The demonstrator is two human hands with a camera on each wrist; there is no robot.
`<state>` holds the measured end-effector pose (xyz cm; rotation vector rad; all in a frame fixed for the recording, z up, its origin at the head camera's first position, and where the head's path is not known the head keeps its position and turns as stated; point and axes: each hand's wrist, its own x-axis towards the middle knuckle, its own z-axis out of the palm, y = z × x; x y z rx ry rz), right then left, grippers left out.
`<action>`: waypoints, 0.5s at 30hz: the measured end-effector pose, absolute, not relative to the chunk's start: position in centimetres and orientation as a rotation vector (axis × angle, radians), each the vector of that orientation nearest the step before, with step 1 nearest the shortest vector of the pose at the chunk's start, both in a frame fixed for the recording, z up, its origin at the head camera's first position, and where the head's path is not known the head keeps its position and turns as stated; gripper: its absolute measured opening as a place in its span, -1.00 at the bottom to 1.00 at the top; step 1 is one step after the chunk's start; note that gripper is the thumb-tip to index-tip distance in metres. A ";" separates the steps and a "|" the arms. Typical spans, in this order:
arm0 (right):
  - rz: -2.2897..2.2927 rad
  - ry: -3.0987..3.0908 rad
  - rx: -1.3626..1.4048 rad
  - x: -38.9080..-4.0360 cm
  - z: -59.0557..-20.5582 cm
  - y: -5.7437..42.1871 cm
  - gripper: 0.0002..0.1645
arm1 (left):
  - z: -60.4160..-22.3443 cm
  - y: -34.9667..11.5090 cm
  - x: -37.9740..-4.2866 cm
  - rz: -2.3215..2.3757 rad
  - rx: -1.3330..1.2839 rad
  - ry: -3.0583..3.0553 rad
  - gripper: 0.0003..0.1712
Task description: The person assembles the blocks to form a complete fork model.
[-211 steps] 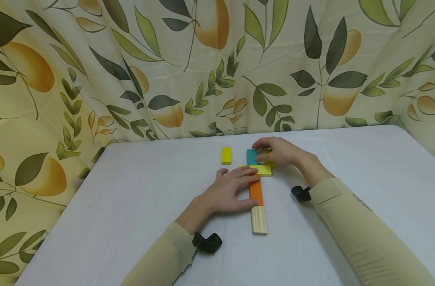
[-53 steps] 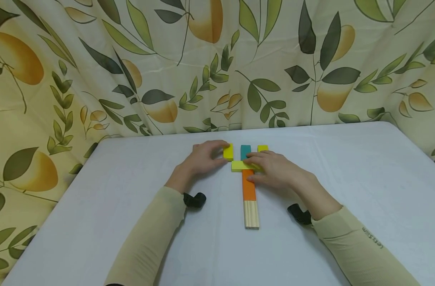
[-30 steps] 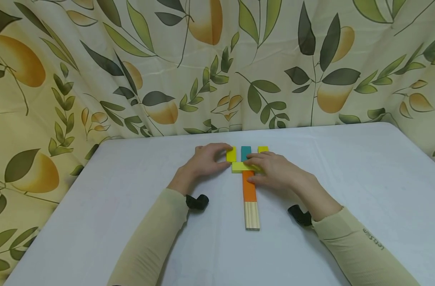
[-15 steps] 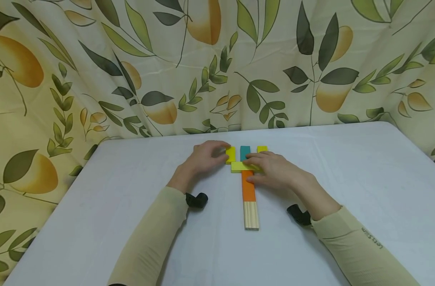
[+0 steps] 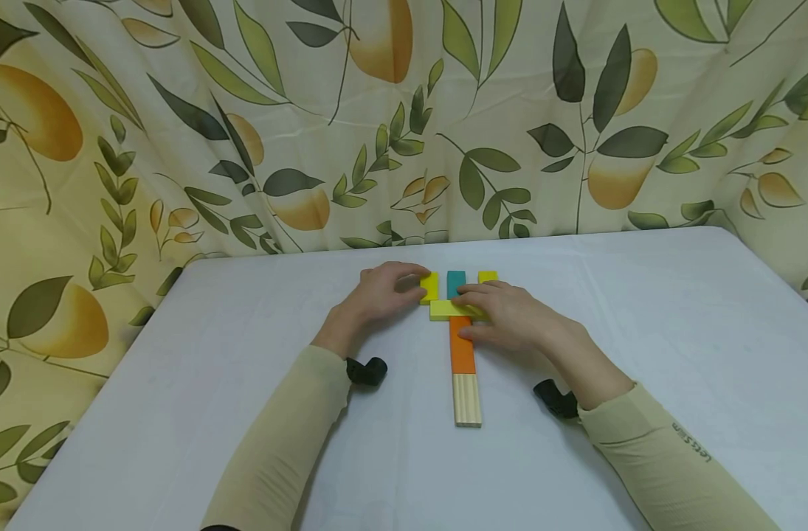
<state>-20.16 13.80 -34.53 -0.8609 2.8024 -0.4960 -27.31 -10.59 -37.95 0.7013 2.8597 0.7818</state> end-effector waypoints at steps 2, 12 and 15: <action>-0.493 2.802 -0.860 -20.2 -34.5 13.8 -0.39 | -37.9 -10.6 -27.3 0.779 0.703 2.861 -0.53; -0.508 2.798 -0.869 -20.2 -34.6 13.9 -0.39 | -37.9 -10.5 -27.3 0.767 0.700 2.860 -0.53; -0.516 2.797 -0.871 -20.3 -34.6 13.9 -0.39 | -37.9 -10.5 -27.3 0.768 0.700 2.857 -0.53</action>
